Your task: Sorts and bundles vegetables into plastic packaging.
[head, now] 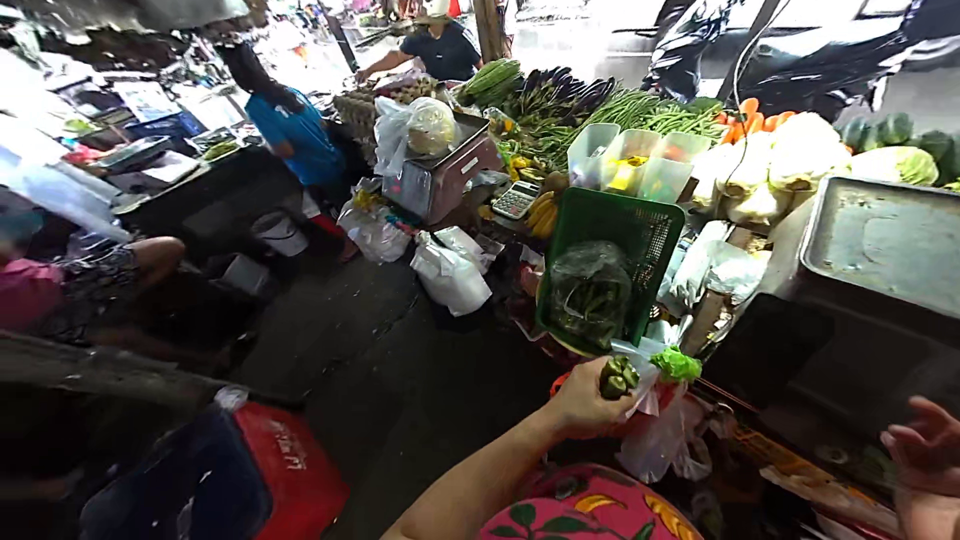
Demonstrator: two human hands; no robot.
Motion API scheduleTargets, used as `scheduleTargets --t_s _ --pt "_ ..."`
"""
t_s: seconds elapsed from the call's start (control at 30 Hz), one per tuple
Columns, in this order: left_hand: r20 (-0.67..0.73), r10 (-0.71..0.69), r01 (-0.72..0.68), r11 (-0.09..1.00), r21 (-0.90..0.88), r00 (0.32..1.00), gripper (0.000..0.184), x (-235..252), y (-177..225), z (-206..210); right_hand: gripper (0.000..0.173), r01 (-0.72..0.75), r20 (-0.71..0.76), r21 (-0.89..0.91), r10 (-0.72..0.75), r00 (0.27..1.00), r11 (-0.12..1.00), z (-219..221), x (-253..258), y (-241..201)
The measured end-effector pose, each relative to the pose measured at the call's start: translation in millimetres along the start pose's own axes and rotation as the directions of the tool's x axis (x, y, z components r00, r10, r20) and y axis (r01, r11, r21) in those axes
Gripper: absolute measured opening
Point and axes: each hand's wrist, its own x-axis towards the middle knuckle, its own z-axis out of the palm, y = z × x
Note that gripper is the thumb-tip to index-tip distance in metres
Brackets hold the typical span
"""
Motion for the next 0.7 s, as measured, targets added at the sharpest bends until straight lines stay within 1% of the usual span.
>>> scheduleTargets --t_s 0.03,0.07,0.13,0.2,0.23,0.27,0.3,0.33,0.37,0.4,0.43,0.47,0.5,0.53,0.57,0.6,0.63,0.7 --pt "-0.019 0.043 -0.043 0.999 0.027 0.999 0.028 -2 3 2 0.022 0.001 0.094 0.078 -0.009 0.995 0.997 11 -6 -6" --pt "-0.028 0.086 -0.084 0.994 0.064 0.996 0.029 -4 7 4 0.028 0.042 0.207 0.059 -0.053 0.977 0.997 25 -14 -11" --pt "-0.01 0.157 -0.154 0.975 0.16 0.987 0.032 -8 15 7 0.037 0.196 0.453 -0.072 -0.143 0.88 0.978 54 -36 -16" --pt "0.047 0.16 -0.167 0.937 0.307 0.986 0.035 -12 25 11 0.035 0.336 0.591 -0.193 -0.164 0.79 0.922 82 -59 -4" --pt "0.077 0.133 -0.153 0.901 0.406 0.988 0.036 -14 30 15 0.039 0.446 0.642 -0.285 -0.177 0.746 0.848 91 -66 6" --pt "0.099 0.111 -0.147 0.844 0.516 0.989 0.035 -17 34 19 0.048 0.554 0.68 -0.381 -0.182 0.71 0.74 97 -71 18" --pt "0.115 0.124 -0.169 0.771 0.614 0.986 0.032 -19 34 25 0.059 0.632 0.705 -0.451 -0.182 0.686 0.631 100 -73 30" --pt "0.141 0.164 -0.216 0.7 0.681 0.976 0.027 -22 30 29 0.069 0.671 0.72 -0.49 -0.175 0.671 0.557 102 -75 41" --pt "0.182 0.227 -0.287 0.641 0.712 0.957 0.025 -23 23 31 0.078 0.67 0.73 -0.503 -0.146 0.667 0.546 101 -75 51" --pt "0.234 0.288 -0.366 0.606 0.706 0.928 0.026 -25 16 29 0.085 0.632 0.734 -0.497 -0.101 0.672 0.595 98 -75 60" --pt "0.276 0.336 -0.431 0.6 0.674 0.901 0.029 -28 10 26 0.088 0.558 0.732 -0.48 -0.041 0.68 0.677 96 -76 68" --pt "0.291 0.374 -0.471 0.624 0.623 0.881 0.032 -30 6 23 0.087 0.457 0.724 -0.454 0.017 0.69 0.765 95 -78 73" --pt "0.272 0.4 -0.482 0.678 0.554 0.875 0.035 -32 2 21 0.083 0.36 0.711 -0.428 0.063 0.7 0.829 95 -81 76" --pt "0.221 0.401 -0.457 0.749 0.48 0.889 0.041 -33 -1 20 0.075 0.3 0.696 -0.428 0.098 0.712 0.852 96 -85 75" --pt "0.153 0.371 -0.4 0.822 0.405 0.916 0.048 -34 -2 19 0.068 0.295 0.671 -0.465 0.115 0.732 0.835 99 -89 72" --pt "0.083 0.323 -0.332 0.886 0.324 0.943 0.054 -32 -2 19 0.064 0.333 0.643 -0.535 0.119 0.756 0.776 103 -93 67" --pt "0.012 0.262 -0.258 0.94 0.225 0.965 0.058 -30 -1 19 0.064 0.382 0.623 -0.605 0.116 0.774 0.698 106 -96 60" --pt "-0.104 0.108 -0.112 0.993 -0.035 0.989 0.059 -24 0 23 0.074 0.478 0.633 -0.676 0.11 0.767 0.561 109 -100 47"
